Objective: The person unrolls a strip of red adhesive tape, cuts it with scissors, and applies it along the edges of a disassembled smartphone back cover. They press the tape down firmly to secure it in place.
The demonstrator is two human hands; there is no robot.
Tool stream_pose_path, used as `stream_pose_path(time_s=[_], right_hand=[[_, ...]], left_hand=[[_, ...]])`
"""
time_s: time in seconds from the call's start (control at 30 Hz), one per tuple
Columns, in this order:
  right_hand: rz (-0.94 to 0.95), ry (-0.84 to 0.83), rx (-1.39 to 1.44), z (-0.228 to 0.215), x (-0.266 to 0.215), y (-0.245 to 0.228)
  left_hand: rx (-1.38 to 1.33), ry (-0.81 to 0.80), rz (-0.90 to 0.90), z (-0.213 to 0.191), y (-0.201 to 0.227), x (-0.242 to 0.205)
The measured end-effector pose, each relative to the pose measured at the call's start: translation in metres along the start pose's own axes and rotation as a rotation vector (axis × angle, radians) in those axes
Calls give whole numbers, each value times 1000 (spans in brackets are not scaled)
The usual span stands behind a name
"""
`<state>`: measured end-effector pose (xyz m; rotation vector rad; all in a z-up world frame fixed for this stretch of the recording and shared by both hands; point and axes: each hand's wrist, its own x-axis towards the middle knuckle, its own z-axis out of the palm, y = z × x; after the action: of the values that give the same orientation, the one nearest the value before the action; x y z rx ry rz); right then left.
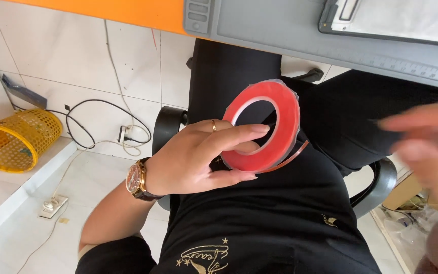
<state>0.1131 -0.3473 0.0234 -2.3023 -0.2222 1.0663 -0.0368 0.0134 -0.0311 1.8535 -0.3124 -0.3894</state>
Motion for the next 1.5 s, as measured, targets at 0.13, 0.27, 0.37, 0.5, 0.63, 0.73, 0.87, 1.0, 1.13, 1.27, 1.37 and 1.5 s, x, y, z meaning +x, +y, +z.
stream_pose_path(time_s=[0.13,0.27,0.37,0.5,0.63,0.73,0.87,1.0,1.13,1.27,1.37,1.5], right_hand=[[30,-76,280,28,25,-66],[-13,-227,477,43,30,-47],[-25,-251,513,44,31,-48],[-5,-236,550,46,30,-42],[-24,-250,515,45,28,-33],[-74,-293,562,48,24,-22],[-98,-203,577,47,12,-19],[-107,-47,572,42,-5,-12],[-97,11,868,46,-16,11],[-170,33,930,40,-19,41],[-149,95,862,34,-16,39],[3,402,485,34,-24,24]], left_hand=[[-1,-32,16,-1,1,2],[-16,-57,-26,-1,2,3],[-26,-74,-44,-3,5,5],[-35,-105,-81,-2,7,7],[-42,-89,-82,-2,9,9],[-57,-95,-90,-3,11,12],[69,-75,-72,-2,10,11],[193,74,-12,-1,12,9],[281,121,45,-14,22,14],[495,168,158,-31,35,19],[680,200,247,-46,49,22],[910,235,400,-68,73,42]])
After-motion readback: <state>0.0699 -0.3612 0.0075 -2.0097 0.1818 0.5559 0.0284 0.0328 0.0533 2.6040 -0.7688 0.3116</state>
